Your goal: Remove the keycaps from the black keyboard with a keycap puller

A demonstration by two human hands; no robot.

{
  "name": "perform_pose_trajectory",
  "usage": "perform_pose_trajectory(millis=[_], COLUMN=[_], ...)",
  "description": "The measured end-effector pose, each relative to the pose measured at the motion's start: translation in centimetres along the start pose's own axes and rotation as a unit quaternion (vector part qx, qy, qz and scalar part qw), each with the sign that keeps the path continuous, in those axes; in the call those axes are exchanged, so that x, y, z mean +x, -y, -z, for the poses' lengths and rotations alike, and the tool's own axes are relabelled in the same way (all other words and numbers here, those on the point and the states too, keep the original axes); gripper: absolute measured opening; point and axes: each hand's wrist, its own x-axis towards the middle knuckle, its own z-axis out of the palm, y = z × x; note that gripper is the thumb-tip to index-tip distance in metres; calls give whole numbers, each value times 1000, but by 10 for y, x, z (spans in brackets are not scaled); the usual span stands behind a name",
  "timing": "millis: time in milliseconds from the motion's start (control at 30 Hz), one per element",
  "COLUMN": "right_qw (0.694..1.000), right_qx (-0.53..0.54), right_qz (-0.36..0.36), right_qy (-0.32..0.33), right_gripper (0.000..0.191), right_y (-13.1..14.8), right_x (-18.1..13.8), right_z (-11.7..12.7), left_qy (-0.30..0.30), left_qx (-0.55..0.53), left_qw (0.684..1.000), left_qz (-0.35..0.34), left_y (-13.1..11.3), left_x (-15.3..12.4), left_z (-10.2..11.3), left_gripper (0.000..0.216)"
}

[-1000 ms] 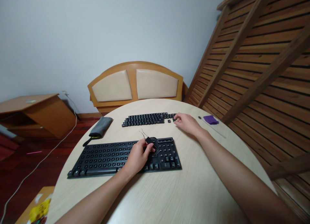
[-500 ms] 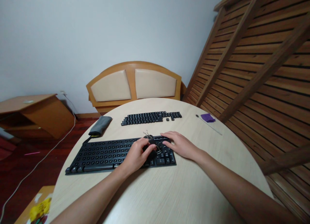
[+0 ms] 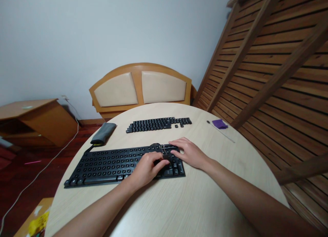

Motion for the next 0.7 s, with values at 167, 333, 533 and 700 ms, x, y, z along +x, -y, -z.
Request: perform_pose_trajectory(millis=[167,333,533,700], right_qw=[998,994,987,987], right_qx=[-20,2,37,36], right_qz=[58,112,150,134], right_qy=[-16,-7,51,80], right_gripper=[22,24,10,15], right_y=[7,15,20,22], right_x=[0,-1,-4,-6], right_z=[0,3,7,7], left_qy=[18,-3,-4,1], left_qx=[54,50,-11,-32], left_qw=[995,998,1000,999], left_qz=[-77,-46,0,20], left_y=[-1,1,2,2], left_x=[-4,-5,-2,-1], left_z=[-2,-5,-3,-2], left_gripper=[26,28,30,30])
